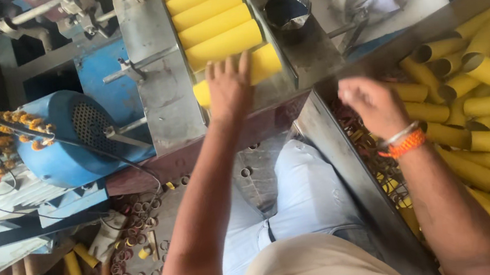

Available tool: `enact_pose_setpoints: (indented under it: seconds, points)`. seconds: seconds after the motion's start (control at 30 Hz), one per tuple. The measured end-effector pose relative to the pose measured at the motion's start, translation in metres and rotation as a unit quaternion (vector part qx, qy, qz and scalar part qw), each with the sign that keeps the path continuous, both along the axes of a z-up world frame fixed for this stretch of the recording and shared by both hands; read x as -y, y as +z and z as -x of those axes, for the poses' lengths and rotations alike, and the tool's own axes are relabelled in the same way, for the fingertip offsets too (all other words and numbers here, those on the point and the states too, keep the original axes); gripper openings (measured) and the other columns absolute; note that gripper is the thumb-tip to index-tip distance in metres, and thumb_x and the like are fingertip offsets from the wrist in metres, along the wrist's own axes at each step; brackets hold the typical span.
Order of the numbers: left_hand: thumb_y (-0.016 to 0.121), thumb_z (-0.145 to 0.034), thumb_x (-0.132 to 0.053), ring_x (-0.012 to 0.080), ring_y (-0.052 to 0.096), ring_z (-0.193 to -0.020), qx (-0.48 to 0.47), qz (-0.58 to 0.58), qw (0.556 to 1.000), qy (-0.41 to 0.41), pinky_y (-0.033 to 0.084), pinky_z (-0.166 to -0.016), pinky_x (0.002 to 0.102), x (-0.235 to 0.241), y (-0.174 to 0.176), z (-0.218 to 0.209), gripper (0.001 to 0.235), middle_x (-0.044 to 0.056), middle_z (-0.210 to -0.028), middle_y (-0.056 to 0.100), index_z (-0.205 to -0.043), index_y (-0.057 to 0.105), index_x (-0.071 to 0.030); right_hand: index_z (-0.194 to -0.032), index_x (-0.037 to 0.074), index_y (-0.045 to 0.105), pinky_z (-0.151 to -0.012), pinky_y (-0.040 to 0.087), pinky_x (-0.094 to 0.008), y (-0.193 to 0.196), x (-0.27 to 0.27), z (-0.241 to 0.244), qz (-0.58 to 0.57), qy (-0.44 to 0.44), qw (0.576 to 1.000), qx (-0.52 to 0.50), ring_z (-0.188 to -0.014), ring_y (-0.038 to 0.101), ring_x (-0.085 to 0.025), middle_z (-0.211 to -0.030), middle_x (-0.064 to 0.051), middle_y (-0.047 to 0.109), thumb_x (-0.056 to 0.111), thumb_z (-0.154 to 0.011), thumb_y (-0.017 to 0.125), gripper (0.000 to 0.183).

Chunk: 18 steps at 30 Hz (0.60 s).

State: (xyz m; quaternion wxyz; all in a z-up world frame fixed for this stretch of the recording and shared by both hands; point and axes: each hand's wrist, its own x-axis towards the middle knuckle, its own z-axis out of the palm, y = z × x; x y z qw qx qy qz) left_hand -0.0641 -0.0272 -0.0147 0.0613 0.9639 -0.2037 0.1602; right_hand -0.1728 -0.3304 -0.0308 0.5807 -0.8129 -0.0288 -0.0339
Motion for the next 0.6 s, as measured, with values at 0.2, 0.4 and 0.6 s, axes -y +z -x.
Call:
enact_pose_setpoints:
  seconds: [0.2,0.4,0.6]
  points:
    - [0.083,-0.067,-0.034,0.0394,0.051,-0.131,-0.064,-0.062,0.995,0.042,0.024,-0.113,0.067,-0.002,-0.021,-0.02,0.094,0.019,-0.139,0.053,-0.151,0.044,-0.017,-0.124,0.01,0.072,-0.093,0.054,-0.041,-0.128,0.086,0.082,0.256,-0.026,0.954,-0.152,-0.107,0.072,-0.028,-0.117,-0.014,0.076,0.023,-0.096,0.069,0.031]
    - [0.073,-0.092,-0.014,0.0371,0.05,-0.135,0.001,0.149,0.984,-0.095,0.031,-0.119,0.06,0.05,0.011,0.035,0.06,0.018,-0.145,0.052,-0.148,0.05,-0.009,-0.131,0.014,0.067,-0.097,0.054,-0.042,-0.19,0.126,0.183,0.341,0.099,0.888,-0.291,-0.113,0.07,-0.032,-0.127,-0.013,0.072,0.032,-0.094,0.066,0.041]
    - [0.073,-0.091,-0.015,0.0388,0.058,-0.124,-0.151,0.237,0.907,-0.313,0.049,-0.105,0.05,0.135,0.03,0.094,0.053,0.017,-0.138,0.058,-0.14,0.057,-0.007,-0.127,0.016,0.065,-0.101,0.048,-0.046,-0.185,0.055,0.219,0.464,0.222,0.775,-0.366,-0.12,0.06,-0.033,-0.129,-0.012,0.062,0.03,-0.09,0.066,0.039]
